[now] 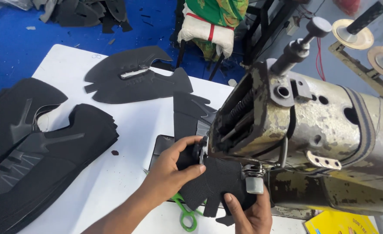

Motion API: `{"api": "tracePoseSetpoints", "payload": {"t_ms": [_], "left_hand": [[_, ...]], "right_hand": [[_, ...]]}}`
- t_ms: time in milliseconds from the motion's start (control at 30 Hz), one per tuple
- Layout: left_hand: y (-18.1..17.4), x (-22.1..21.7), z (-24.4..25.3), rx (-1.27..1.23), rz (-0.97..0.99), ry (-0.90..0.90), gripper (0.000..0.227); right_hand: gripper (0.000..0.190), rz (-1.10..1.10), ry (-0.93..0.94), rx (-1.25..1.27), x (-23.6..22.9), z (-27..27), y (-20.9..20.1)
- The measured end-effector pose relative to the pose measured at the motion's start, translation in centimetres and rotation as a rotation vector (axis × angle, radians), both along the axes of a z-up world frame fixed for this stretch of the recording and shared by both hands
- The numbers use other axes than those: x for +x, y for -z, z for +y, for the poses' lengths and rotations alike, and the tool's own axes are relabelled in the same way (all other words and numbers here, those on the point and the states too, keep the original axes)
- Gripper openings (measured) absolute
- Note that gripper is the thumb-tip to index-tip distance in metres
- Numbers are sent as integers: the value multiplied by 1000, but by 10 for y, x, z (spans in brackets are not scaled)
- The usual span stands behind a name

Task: The person guides black material pieces under the needle of a sewing machine to stitch them. They use green scissors to cut the thread after sewing each piece and then pick up the next piece to continue the process.

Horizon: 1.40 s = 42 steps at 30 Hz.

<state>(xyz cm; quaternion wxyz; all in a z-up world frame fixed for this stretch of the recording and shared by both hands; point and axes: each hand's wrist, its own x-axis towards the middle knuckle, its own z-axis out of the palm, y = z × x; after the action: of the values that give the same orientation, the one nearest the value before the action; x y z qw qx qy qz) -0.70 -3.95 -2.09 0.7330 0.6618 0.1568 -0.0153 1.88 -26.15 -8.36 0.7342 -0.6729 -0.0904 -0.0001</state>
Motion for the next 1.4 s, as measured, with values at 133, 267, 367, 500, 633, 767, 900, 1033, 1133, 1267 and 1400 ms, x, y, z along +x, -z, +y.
{"api": "tracePoseSetpoints", "payload": {"t_ms": [133, 267, 367, 500, 633, 767, 900, 1033, 1133, 1267, 1400], "left_hand": [[-1, -3, 5, -181, -39, 14, 57], [5, -5, 6, -189, -46, 25, 57], [5, -6, 5, -125, -78, 29, 57], [4, -6, 6, -109, -86, 28, 58], [1, -5, 8, -81, -62, 45, 59], [4, -2, 11, -85, -75, 76, 58], [6, 0, 15, -115, -104, 93, 58], [3, 2, 16, -158, -97, 101, 59], [1, 5, 18, -213, -78, 92, 62], [-1, 8, 22, -307, -58, 58, 68], [12, 9, 28, -389, -111, 47, 68]], "right_hand": [[59, 87, -15, -129, 0, -7, 11], [51, 92, 22, -199, 3, -10, 15], [49, 68, 4, -236, 6, -14, 15], [52, 137, -20, -205, 7, -15, 16], [51, 124, -35, -178, 7, -16, 17], [50, 182, -7, -208, 5, -14, 19], [53, 124, -12, -174, 3, -14, 26], [52, 112, -24, -127, 5, -15, 28], [48, 92, -5, -133, 10, -9, 19], [47, 110, 29, -193, 22, 3, -1], [34, 9, 75, -271, 44, 12, -15]]}}
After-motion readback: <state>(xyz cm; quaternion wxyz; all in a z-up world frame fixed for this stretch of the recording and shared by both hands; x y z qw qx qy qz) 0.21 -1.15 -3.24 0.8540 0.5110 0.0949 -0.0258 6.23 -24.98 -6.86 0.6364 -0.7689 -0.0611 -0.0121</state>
